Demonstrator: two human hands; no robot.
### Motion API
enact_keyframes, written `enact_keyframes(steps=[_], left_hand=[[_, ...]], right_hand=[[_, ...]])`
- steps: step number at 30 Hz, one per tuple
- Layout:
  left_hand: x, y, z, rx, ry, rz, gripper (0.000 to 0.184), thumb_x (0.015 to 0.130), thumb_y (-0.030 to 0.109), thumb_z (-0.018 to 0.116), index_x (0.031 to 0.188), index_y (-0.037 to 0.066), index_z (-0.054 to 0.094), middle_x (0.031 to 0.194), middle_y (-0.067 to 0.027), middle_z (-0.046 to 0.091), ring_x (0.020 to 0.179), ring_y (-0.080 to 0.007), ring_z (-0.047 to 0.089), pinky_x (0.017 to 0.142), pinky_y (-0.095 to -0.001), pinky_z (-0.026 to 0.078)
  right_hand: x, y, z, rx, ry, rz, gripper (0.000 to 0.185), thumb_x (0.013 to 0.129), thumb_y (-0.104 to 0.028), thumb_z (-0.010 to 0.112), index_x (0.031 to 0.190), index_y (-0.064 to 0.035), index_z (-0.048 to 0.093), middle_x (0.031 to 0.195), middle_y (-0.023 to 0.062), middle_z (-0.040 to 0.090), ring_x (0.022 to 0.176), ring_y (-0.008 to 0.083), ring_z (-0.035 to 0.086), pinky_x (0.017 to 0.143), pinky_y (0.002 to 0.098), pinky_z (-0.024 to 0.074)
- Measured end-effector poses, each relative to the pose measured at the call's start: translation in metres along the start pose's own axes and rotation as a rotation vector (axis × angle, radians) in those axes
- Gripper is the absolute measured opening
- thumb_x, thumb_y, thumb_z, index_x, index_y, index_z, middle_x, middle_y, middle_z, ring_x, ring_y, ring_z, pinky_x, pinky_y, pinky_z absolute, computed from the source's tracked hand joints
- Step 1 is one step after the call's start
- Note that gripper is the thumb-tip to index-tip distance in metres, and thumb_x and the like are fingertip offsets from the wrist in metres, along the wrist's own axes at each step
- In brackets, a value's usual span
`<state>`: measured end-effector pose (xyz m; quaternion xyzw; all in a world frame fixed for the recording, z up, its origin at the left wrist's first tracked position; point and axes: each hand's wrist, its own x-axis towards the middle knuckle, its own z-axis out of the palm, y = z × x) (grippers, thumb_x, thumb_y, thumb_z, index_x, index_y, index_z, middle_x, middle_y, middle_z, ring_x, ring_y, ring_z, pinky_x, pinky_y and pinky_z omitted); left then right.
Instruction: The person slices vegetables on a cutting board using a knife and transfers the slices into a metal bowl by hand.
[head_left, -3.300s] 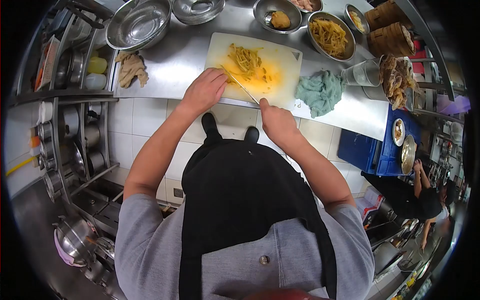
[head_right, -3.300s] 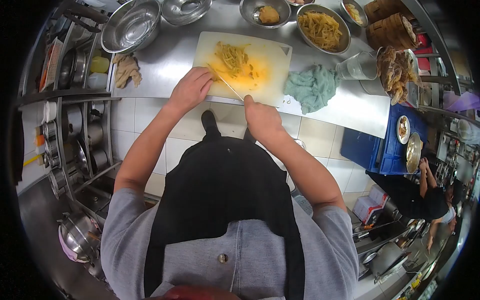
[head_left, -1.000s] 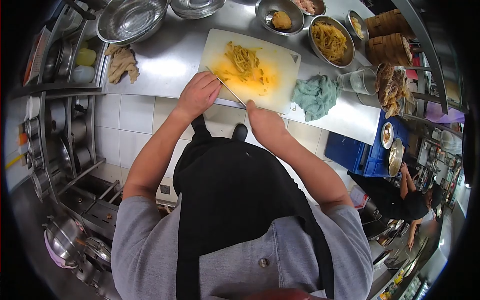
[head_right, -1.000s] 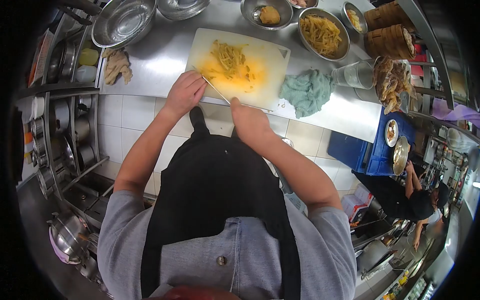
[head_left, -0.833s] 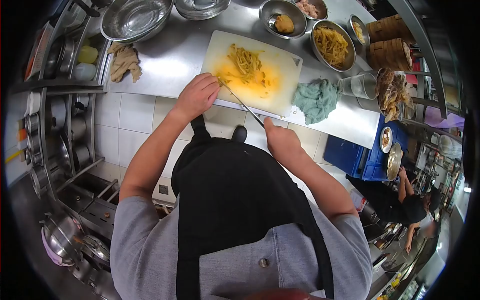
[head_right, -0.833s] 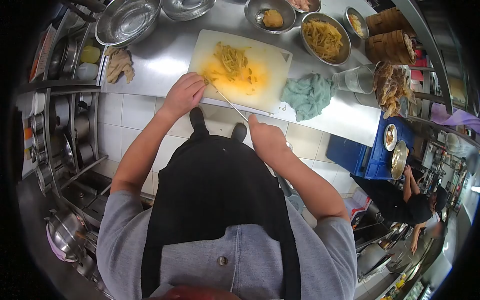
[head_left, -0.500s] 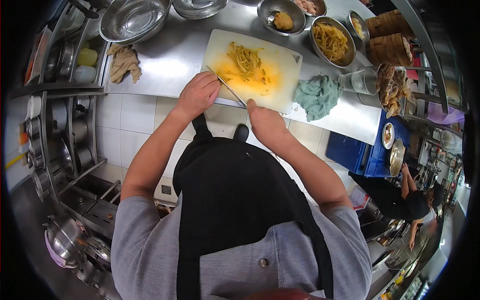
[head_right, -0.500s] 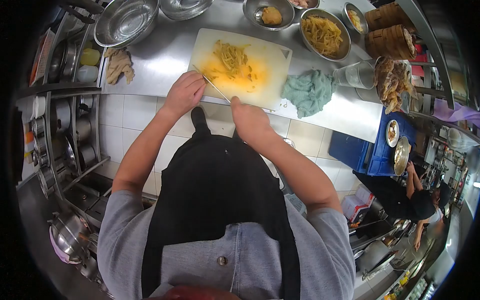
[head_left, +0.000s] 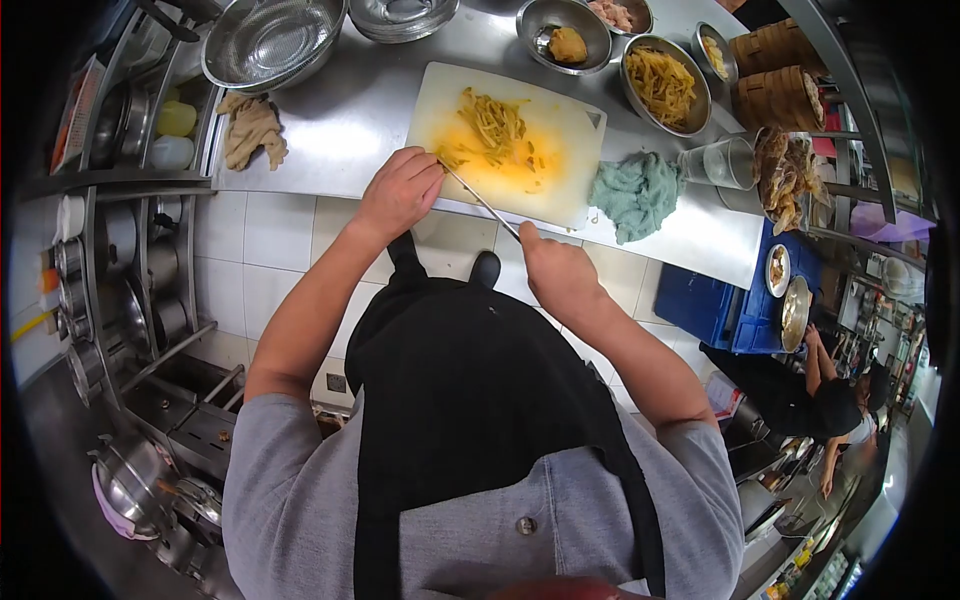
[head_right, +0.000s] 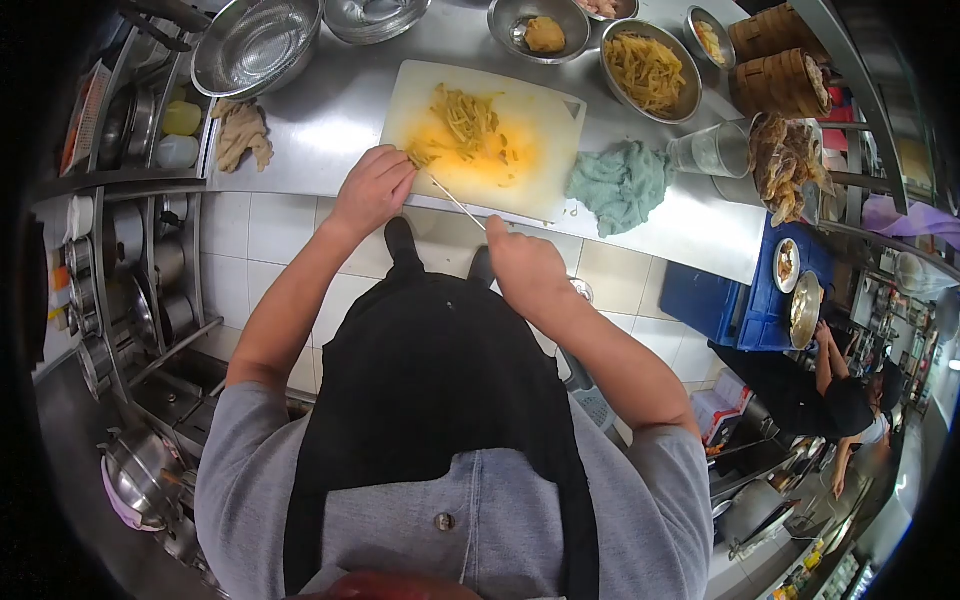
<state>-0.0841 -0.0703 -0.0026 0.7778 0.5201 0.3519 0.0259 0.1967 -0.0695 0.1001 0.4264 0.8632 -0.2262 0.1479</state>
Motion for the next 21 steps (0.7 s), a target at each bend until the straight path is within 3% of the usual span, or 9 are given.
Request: enact_keyframes(steps=[7,13,20,21], left_hand=[[-0.003,0.001,0.001,0.005,-0.005,-0.026,0.016,0.082,0.003,0.076,0.098,0.001,0.073,0.108,-0.0106,0.071,0.109,-0.0304,0.065,0.099,-0.0395,0.054],[-0.004,0.000,0.002,0.024,0.041,-0.028,0.015,0.081,0.003,0.076,0.096,0.002,0.072,0.106,-0.0103,0.069,0.106,-0.0309,0.064,0.097,-0.0399,0.054],[-0.004,0.000,0.002,0.044,0.041,-0.018,0.015,0.080,0.003,0.077,0.094,0.001,0.072,0.103,-0.0098,0.070,0.106,-0.0308,0.064,0.097,-0.0402,0.054],[-0.003,0.000,0.001,0.039,0.042,-0.013,0.015,0.080,0.003,0.077,0.094,0.001,0.072,0.103,-0.0100,0.070,0.105,-0.0310,0.064,0.097,-0.0403,0.054]], right_hand=[[0.038,-0.009,0.017,0.023,0.024,-0.056,0.035,0.082,0.006,0.064,0.114,0.0046,0.051,0.078,0.0220,0.072,0.078,0.0408,0.075,0.067,0.0490,0.0600],[-0.012,0.014,0.017,-0.017,-0.048,0.003,0.033,0.081,0.007,0.064,0.111,0.0028,0.050,0.076,0.0204,0.071,0.074,0.0392,0.075,0.067,0.0486,0.0596],[0.005,0.002,0.006,-0.020,-0.024,-0.028,0.035,0.079,0.006,0.068,0.110,0.0028,0.051,0.078,0.0209,0.072,0.075,0.0386,0.075,0.066,0.0469,0.0599],[0.013,0.002,0.009,0.020,0.012,-0.072,0.031,0.083,0.006,0.063,0.111,0.0027,0.050,0.077,0.0226,0.071,0.075,0.0412,0.074,0.066,0.0511,0.0586]])
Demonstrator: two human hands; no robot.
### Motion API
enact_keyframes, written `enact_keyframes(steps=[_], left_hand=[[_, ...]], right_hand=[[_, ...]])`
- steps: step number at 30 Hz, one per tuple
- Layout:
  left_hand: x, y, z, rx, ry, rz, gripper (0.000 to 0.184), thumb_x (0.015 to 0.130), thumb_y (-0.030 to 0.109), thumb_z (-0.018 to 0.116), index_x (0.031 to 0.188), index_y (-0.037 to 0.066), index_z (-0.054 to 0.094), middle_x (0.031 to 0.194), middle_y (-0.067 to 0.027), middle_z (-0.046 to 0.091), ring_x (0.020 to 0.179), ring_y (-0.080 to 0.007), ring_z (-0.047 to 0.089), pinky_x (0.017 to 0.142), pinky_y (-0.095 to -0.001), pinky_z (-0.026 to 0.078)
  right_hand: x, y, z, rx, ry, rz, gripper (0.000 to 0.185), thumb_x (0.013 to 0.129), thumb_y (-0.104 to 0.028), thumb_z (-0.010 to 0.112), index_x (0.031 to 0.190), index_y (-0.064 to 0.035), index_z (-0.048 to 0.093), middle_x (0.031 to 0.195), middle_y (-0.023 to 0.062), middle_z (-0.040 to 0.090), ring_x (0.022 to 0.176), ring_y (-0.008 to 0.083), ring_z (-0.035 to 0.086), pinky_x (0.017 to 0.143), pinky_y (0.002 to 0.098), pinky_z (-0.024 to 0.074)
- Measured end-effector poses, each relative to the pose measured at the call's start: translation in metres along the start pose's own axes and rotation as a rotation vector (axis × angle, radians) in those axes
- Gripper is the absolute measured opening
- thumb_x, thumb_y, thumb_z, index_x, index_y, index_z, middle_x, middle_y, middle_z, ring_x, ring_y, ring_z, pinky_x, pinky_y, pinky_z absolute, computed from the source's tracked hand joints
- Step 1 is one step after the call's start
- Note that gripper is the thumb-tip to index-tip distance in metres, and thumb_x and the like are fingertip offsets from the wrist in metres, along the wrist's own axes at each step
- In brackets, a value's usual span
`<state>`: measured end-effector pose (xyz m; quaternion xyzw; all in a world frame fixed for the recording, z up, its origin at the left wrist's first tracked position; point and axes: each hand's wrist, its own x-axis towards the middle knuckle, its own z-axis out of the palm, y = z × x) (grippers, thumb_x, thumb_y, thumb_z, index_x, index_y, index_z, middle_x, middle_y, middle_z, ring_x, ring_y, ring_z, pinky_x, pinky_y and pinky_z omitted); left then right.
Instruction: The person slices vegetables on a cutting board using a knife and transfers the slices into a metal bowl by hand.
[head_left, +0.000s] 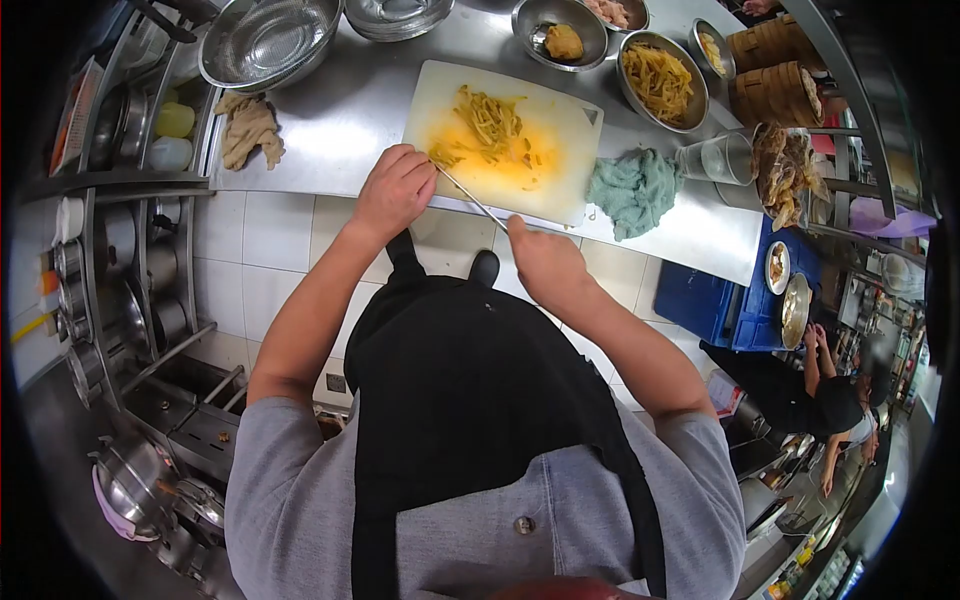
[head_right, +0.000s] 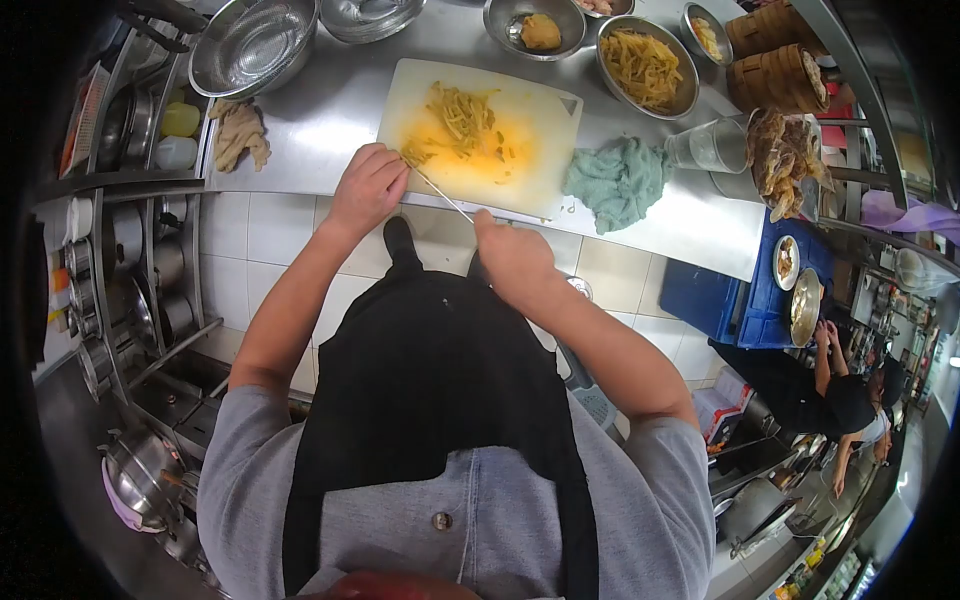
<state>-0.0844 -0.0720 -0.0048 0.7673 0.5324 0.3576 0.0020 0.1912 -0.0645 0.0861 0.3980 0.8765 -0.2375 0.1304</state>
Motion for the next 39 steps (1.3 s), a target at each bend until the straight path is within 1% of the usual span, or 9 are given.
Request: enact_keyframes(steps=[14,16,20,23,28,32,35,37,39], left_hand=[[0.014,0.011,0.006,-0.052,-0.040,-0.054,0.015,0.085,0.002,0.075,0.099,0.001,0.072,0.104,-0.0121,0.072,0.105,-0.0337,0.066,0.095,-0.0426,0.055],[0.025,0.018,0.003,-0.130,-0.091,-0.247,0.017,0.088,0.005,0.074,0.105,0.002,0.071,0.112,-0.0142,0.072,0.110,-0.0367,0.065,0.098,-0.0449,0.053],[0.072,0.021,0.001,-0.098,-0.109,-0.209,0.029,0.088,0.001,0.067,0.117,0.003,0.069,0.123,-0.0144,0.069,0.117,-0.0373,0.062,0.103,-0.0462,0.051],[0.120,0.013,0.017,0.011,-0.239,-0.006,0.044,0.087,-0.001,0.061,0.131,0.005,0.064,0.136,-0.0142,0.063,0.129,-0.0367,0.056,0.113,-0.0472,0.045],[0.138,0.013,0.021,0.138,-0.771,0.150,0.060,0.085,-0.001,0.057,0.144,0.010,0.058,0.146,-0.0105,0.058,0.142,-0.0347,0.047,0.123,-0.0458,0.035],[0.113,0.014,-0.003,0.144,-0.772,0.163,0.064,0.083,-0.002,0.058,0.146,0.011,0.056,0.146,-0.0106,0.058,0.143,-0.0359,0.046,0.122,-0.0450,0.038],[0.100,0.023,-0.026,0.011,-0.471,0.032,0.061,0.083,0.000,0.063,0.143,0.006,0.058,0.146,-0.0172,0.057,0.138,-0.0378,0.051,0.117,-0.0446,0.043],[0.082,0.019,-0.030,-0.003,-0.414,-0.644,0.058,0.083,0.011,0.073,0.137,-0.004,0.061,0.140,-0.0255,0.061,0.127,-0.0398,0.061,0.109,-0.0441,0.050],[0.063,0.002,-0.014,-0.055,-0.460,-0.831,0.060,0.081,0.017,0.077,0.133,-0.007,0.061,0.136,-0.0277,0.063,0.122,-0.0402,0.064,0.106,-0.0436,0.052]], right_hand=[[-0.034,0.023,0.010,0.157,0.107,0.150,0.023,0.092,-0.003,0.056,0.113,0.0030,0.051,0.072,0.0250,0.069,0.072,0.0459,0.071,0.068,0.0560,0.0567],[-0.038,0.026,0.008,0.195,0.146,0.193,0.024,0.091,-0.004,0.057,0.114,0.0027,0.051,0.073,0.0257,0.069,0.073,0.0465,0.071,0.068,0.0569,0.0566],[-0.042,0.040,0.009,0.258,0.257,0.332,0.027,0.091,-0.004,0.057,0.117,0.0026,0.051,0.077,0.0285,0.070,0.076,0.0479,0.071,0.072,0.0591,0.0565],[-0.036,0.056,0.021,0.326,0.310,0.368,0.028,0.090,-0.004,0.057,0.117,0.0028,0.052,0.080,0.0303,0.070,0.079,0.0486,0.071,0.075,0.0596,0.0567],[-0.015,0.066,0.020,0.314,0.332,0.397,0.027,0.089,-0.002,0.056,0.116,0.0042,0.053,0.083,0.0299,0.072,0.081,0.0482,0.073,0.076,0.0582,0.0579],[-0.010,0.065,0.017,0.299,0.312,0.348,0.027,0.089,-0.002,0.059,0.114,0.0036,0.053,0.085,0.0290,0.072,0.082,0.0472,0.073,0.074,0.0567,0.0586],[-0.008,0.067,0.005,0.249,0.298,0.326,0.027,0.087,-0.002,0.061,0.112,0.0026,0.053,0.084,0.0279,0.072,0.082,0.0456,0.074,0.073,0.0556,0.0590],[-0.005,0.067,0.002,0.209,0.281,0.315,0.026,0.087,-0.001,0.062,0.111,0.0025,0.053,0.085,0.0272,0.073,0.082,0.0444,0.074,0.073,0.0545,0.0596],[0.002,0.067,-0.001,0.146,0.299,0.284,0.026,0.085,0.002,0.063,0.109,0.0022,0.053,0.086,0.0259,0.074,0.082,0.0419,0.076,0.072,0.0522,0.0604]])
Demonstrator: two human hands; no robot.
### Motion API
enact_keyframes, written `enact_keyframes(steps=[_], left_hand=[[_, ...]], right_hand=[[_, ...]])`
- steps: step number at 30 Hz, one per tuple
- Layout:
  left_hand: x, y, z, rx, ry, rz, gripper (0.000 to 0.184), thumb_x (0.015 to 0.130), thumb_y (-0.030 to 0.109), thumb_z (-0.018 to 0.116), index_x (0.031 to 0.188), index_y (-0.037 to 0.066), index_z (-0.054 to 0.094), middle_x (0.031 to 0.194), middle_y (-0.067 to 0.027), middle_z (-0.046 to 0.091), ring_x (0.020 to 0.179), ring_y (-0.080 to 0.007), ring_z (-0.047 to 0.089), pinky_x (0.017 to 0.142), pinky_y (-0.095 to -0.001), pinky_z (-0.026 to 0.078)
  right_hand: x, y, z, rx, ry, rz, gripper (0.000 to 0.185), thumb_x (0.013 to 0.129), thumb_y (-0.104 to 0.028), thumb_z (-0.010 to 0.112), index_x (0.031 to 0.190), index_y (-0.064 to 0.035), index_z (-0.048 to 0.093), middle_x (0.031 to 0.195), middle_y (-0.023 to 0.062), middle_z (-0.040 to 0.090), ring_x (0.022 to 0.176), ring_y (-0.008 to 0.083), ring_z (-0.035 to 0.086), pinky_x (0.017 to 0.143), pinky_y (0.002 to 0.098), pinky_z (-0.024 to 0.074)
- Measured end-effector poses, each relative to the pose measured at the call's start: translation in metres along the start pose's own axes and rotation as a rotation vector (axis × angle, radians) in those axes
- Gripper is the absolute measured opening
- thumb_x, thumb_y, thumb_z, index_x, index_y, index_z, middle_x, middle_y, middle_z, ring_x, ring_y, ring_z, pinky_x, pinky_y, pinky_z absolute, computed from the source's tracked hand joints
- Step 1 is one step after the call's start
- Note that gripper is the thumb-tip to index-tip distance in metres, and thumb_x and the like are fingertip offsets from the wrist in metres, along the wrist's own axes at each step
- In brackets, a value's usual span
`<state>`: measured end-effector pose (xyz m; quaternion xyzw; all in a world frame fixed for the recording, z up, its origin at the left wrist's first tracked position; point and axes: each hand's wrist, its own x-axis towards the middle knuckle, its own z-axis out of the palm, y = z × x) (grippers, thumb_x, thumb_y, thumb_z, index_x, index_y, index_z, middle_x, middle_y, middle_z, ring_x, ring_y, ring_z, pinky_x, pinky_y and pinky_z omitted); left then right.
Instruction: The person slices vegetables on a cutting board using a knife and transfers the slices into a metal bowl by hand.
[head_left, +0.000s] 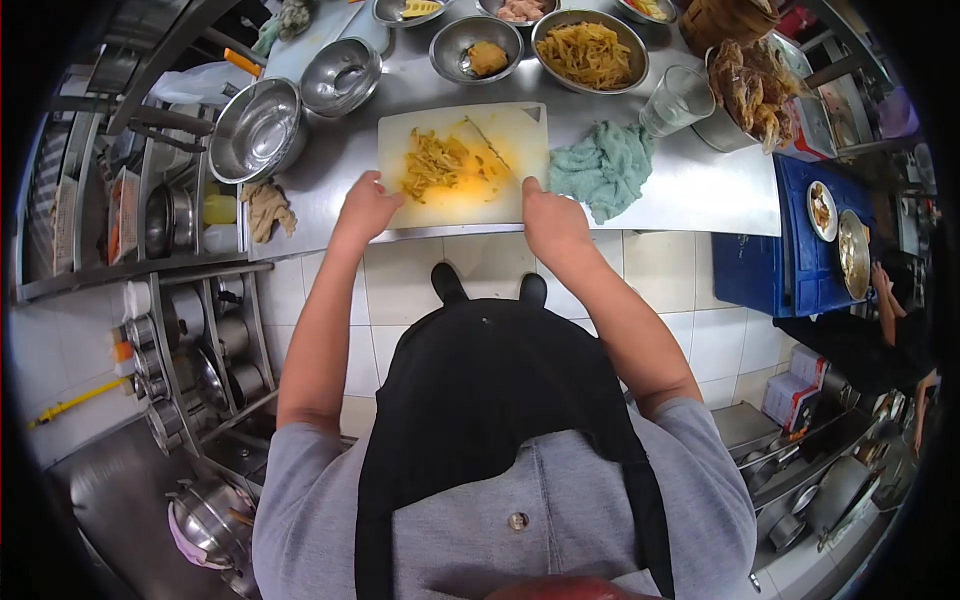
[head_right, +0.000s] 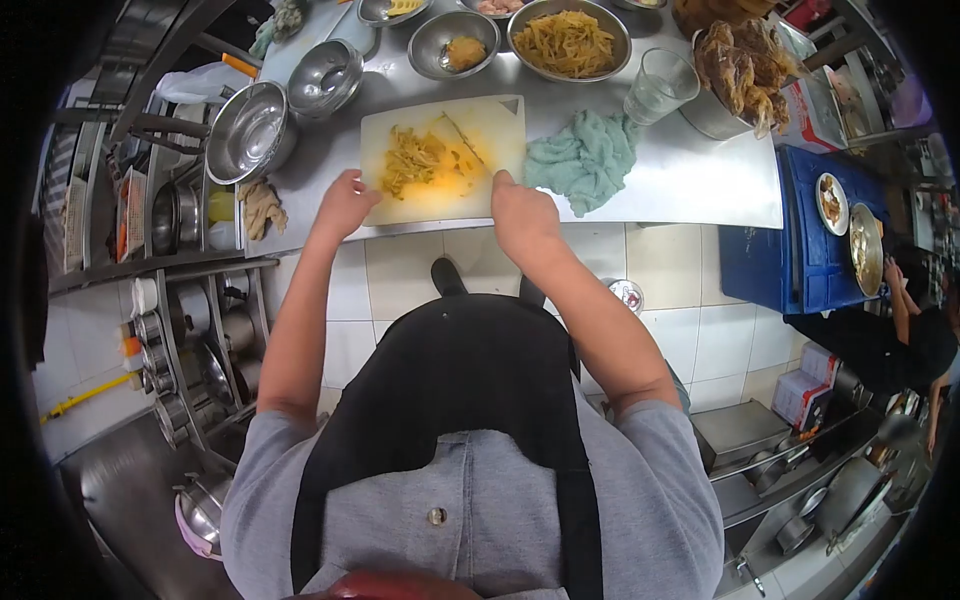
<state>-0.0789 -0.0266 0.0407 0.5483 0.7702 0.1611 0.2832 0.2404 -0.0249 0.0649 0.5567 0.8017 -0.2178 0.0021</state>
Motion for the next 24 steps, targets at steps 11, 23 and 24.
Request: enact_keyframes(steps=[11,23,24], left_hand=[[0.034,0.066,0.053,0.020,0.069,0.015,0.060,0.075,0.022,0.085,0.123,-0.009,0.066,0.112,-0.0230,0.076,0.099,-0.0288,0.075,0.088,-0.0370,0.058],[0.006,0.070,0.034,-0.434,-0.058,0.019,0.043,0.085,0.005,0.080,0.125,-0.005,0.066,0.107,-0.0113,0.075,0.091,-0.0169,0.071,0.083,-0.0313,0.057],[0.006,0.074,0.031,-0.447,-0.069,0.042,0.042,0.085,0.005,0.080,0.124,-0.005,0.067,0.105,-0.0113,0.075,0.090,-0.0166,0.071,0.083,-0.0312,0.057]], right_hand=[[0.009,-0.026,0.004,0.187,-0.204,-0.123,0.034,0.088,-0.001,0.061,0.120,0.0076,0.058,0.099,0.0281,0.075,0.098,0.0419,0.075,0.086,0.0490,0.0597],[-0.008,-0.028,-0.017,0.379,-0.298,-0.055,0.035,0.087,-0.006,0.057,0.118,0.0092,0.061,0.111,0.0318,0.071,0.107,0.0440,0.070,0.092,0.0485,0.0546],[-0.010,-0.027,-0.021,0.400,-0.277,-0.060,0.036,0.087,-0.006,0.057,0.119,0.0095,0.061,0.110,0.0319,0.071,0.106,0.0440,0.070,0.092,0.0483,0.0544]])
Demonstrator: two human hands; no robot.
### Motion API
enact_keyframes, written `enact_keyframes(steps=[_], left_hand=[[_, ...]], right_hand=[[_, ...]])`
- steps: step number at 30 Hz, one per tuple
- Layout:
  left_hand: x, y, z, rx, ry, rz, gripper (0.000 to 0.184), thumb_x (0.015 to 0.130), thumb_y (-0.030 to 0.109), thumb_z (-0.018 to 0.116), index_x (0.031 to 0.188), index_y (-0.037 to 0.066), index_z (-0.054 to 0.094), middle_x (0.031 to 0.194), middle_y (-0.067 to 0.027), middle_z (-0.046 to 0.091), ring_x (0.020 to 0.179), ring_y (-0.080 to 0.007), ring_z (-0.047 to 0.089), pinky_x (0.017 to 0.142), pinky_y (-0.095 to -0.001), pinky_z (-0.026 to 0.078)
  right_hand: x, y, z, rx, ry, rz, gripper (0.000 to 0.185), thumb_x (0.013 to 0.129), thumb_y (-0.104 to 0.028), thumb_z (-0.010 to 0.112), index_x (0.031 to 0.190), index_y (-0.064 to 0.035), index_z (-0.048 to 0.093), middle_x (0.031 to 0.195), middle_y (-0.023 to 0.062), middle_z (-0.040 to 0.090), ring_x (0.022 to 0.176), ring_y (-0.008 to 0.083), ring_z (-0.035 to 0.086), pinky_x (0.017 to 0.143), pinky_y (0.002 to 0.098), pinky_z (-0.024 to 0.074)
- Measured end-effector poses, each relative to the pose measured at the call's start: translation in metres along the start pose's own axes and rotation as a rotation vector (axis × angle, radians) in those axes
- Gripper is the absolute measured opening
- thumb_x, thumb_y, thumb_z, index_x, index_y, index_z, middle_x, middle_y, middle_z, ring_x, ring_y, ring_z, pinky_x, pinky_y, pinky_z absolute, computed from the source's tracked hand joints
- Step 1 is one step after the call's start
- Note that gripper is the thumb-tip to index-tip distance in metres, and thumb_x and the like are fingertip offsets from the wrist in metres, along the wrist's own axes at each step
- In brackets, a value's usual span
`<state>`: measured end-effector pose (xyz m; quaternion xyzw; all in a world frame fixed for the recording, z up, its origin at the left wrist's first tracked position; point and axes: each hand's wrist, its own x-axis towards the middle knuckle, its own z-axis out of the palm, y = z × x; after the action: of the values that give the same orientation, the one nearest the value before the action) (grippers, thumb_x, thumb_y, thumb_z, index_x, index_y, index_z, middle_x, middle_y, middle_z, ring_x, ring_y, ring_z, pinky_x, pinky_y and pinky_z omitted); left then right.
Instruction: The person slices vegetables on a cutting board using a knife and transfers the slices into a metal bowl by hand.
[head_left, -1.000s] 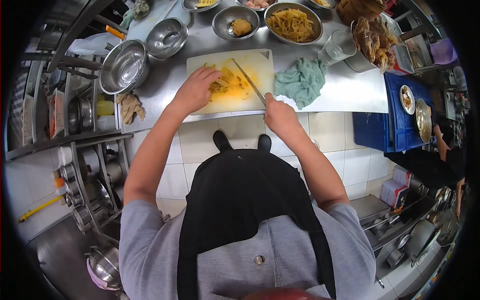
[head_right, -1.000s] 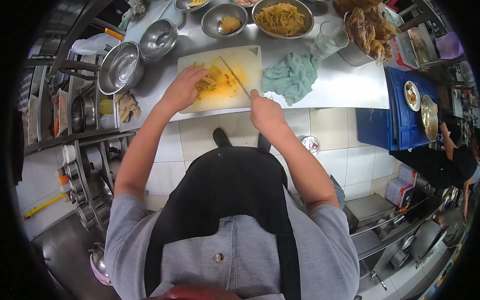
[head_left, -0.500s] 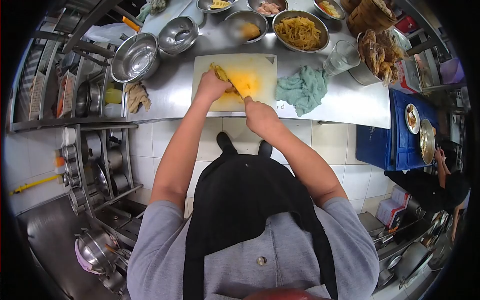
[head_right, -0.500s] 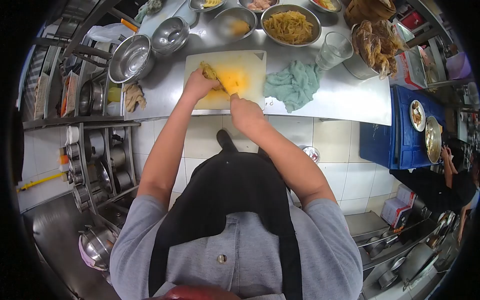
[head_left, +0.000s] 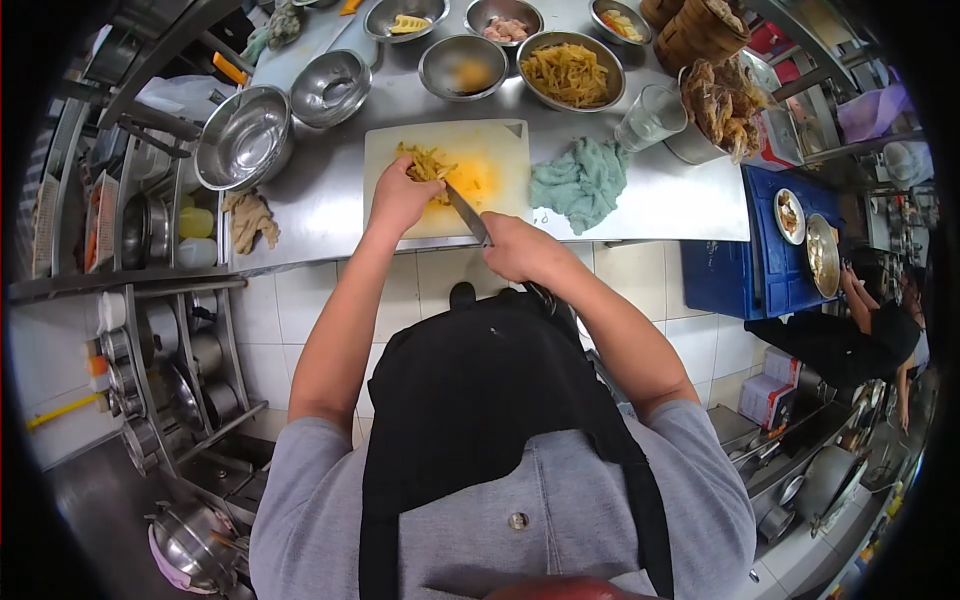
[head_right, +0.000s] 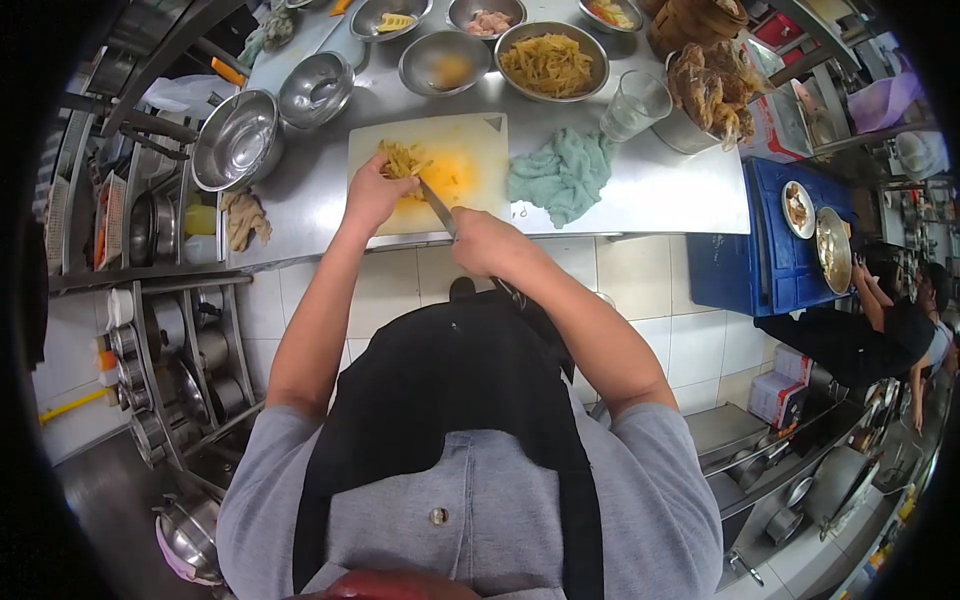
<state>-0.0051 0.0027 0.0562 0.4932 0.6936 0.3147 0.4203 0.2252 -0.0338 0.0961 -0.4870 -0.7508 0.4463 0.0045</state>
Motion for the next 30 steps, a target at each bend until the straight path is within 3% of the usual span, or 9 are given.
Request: enact_keyframes(steps=[4,9,14,18,20,22,24,25,30], left_hand=[[0.005,0.037,-0.001,0.029,-0.038,0.033,0.040,0.085,0.005,0.080,0.122,-0.005,0.068,0.100,-0.0109,0.076,0.087,-0.0149,0.071,0.080,-0.0301,0.057],[0.051,0.116,0.013,0.200,-0.001,0.230,0.050,0.082,0.013,0.083,0.126,-0.006,0.067,0.103,-0.0140,0.077,0.092,-0.0201,0.073,0.085,-0.0334,0.057],[0.115,0.207,0.063,0.361,-0.150,0.292,0.053,0.079,0.019,0.084,0.124,-0.004,0.070,0.109,-0.0183,0.077,0.099,-0.0263,0.074,0.088,-0.0356,0.057],[0.190,0.213,0.122,0.486,-0.267,0.267,0.056,0.074,0.029,0.088,0.121,0.001,0.074,0.104,-0.0172,0.078,0.092,-0.0256,0.077,0.082,-0.0372,0.059],[0.186,0.227,0.138,0.852,-0.161,0.430,0.063,0.075,0.030,0.088,0.130,0.004,0.071,0.108,-0.0149,0.079,0.095,-0.0235,0.076,0.084,-0.0361,0.059],[0.180,0.240,0.139,0.800,-0.274,0.311,0.071,0.075,0.031,0.087,0.139,0.008,0.066,0.116,-0.0133,0.078,0.105,-0.0240,0.075,0.091,-0.0371,0.058],[0.202,0.219,0.136,0.722,-0.167,0.499,0.071,0.078,0.029,0.085,0.143,0.011,0.063,0.120,-0.0112,0.077,0.110,-0.0248,0.073,0.093,-0.0391,0.056],[0.205,0.211,0.134,0.688,-0.092,0.607,0.053,0.082,0.024,0.081,0.131,0.010,0.070,0.119,-0.0114,0.077,0.108,-0.0271,0.073,0.091,-0.0408,0.057],[0.184,0.215,0.131,0.620,-0.120,0.686,0.026,0.089,0.016,0.073,0.113,0.006,0.074,0.116,-0.0134,0.074,0.108,-0.0321,0.070,0.094,-0.0420,0.055]], right_hand=[[-0.016,-0.009,-0.034,0.012,0.027,-0.042,0.030,0.089,-0.011,0.059,0.113,0.0070,0.059,0.097,0.0283,0.070,0.090,0.0429,0.071,0.080,0.0471,0.0555],[-0.023,-0.005,-0.102,0.169,0.151,-0.027,0.025,0.089,-0.010,0.057,0.108,0.0058,0.059,0.080,0.0203,0.067,0.059,0.0286,0.066,0.058,0.0429,0.0533],[-0.019,0.029,-0.158,0.374,0.223,0.022,0.019,0.089,-0.006,0.057,0.105,0.0044,0.059,0.076,0.0144,0.063,0.051,0.0238,0.061,0.050,0.0410,0.0506],[-0.032,0.067,-0.162,0.608,0.263,0.092,0.023,0.090,-0.006,0.057,0.110,0.0053,0.059,0.079,0.0109,0.060,0.051,0.0207,0.059,0.048,0.0373,0.0501],[-0.045,0.083,-0.154,0.698,0.278,0.092,0.025,0.091,-0.006,0.057,0.113,0.0057,0.059,0.080,0.0097,0.060,0.052,0.0194,0.058,0.048,0.0362,0.0501],[-0.057,0.092,-0.145,0.799,0.250,0.164,0.032,0.094,-0.010,0.059,0.122,0.0047,0.060,0.086,0.0105,0.062,0.057,0.0203,0.061,0.050,0.0377,0.0530],[-0.057,0.098,-0.137,0.887,0.252,0.195,0.035,0.095,-0.010,0.059,0.127,0.0034,0.057,0.083,0.0080,0.057,0.056,0.0182,0.057,0.049,0.0359,0.0521],[-0.058,0.098,-0.136,0.962,0.234,0.205,0.035,0.095,-0.010,0.059,0.127,0.0029,0.056,0.084,0.0077,0.056,0.056,0.0175,0.057,0.049,0.0351,0.0518],[-0.055,0.088,-0.142,1.125,0.230,0.235,0.023,0.094,-0.005,0.058,0.115,0.0019,0.053,0.076,0.0063,0.050,0.053,0.0154,0.047,0.046,0.0348,0.0488]])
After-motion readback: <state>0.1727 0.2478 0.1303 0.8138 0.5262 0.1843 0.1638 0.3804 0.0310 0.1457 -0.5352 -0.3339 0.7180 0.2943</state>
